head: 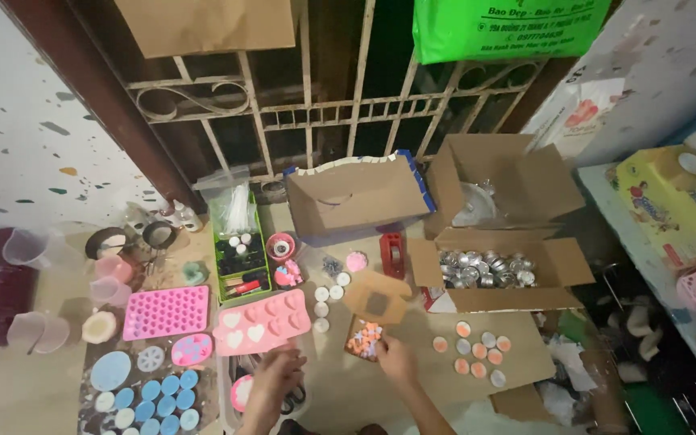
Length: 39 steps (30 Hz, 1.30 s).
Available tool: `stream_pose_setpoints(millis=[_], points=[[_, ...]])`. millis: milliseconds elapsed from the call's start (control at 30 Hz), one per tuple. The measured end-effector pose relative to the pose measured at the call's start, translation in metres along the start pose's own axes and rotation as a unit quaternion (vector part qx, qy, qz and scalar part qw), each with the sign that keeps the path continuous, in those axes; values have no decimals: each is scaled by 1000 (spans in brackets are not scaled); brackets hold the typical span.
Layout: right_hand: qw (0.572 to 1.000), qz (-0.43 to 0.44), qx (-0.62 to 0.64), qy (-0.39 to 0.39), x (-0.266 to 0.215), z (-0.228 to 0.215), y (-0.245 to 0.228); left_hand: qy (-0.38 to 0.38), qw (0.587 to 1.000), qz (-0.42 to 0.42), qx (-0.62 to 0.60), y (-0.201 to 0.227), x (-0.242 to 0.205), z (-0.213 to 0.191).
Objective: The recorder uses a heat gun to melt small wax shapes inside a small white container.
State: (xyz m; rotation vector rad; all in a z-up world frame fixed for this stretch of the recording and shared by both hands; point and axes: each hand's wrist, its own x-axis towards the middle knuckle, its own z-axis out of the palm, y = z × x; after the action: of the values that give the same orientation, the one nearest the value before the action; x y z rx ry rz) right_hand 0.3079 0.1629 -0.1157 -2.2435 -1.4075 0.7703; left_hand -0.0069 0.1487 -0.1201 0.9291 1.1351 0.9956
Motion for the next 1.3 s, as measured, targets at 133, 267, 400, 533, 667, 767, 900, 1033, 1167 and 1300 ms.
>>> stream_pose_setpoints(millis=[133,267,400,533,667,767,900,1033,1167,1300], points=[[998,-5,20,-55,-36,-99,-78,26,971,-222,-81,102,7,68],[975,-184,57,107,-64,-174,-126,-120,975,-153,-102,168,6,115],[975,-182,54,111,-87,-215,-151,-151,968,-105,-170,191,7,135],[975,-150,123,109,-113,-240,-172,-178,958,-95,-201,210,-2,143],[933,-253,147,208,-132,-252,-180,-182,956,-82,-214,220,-12,148],[892,-360,80,262,-141,-260,-187,-186,952,-84,-227,233,-20,150],[868,-418,5,267,-148,-268,-194,-186,956,-78,-212,236,-24,152],[872,-423,-31,245,-148,-271,-196,-187,957,-58,-213,217,-22,150],[871,-424,-48,244,-146,-272,-194,-203,956,-57,-205,237,-35,149],[876,-403,-23,263,-145,-269,-194,-203,957,-44,-203,231,-34,144]])
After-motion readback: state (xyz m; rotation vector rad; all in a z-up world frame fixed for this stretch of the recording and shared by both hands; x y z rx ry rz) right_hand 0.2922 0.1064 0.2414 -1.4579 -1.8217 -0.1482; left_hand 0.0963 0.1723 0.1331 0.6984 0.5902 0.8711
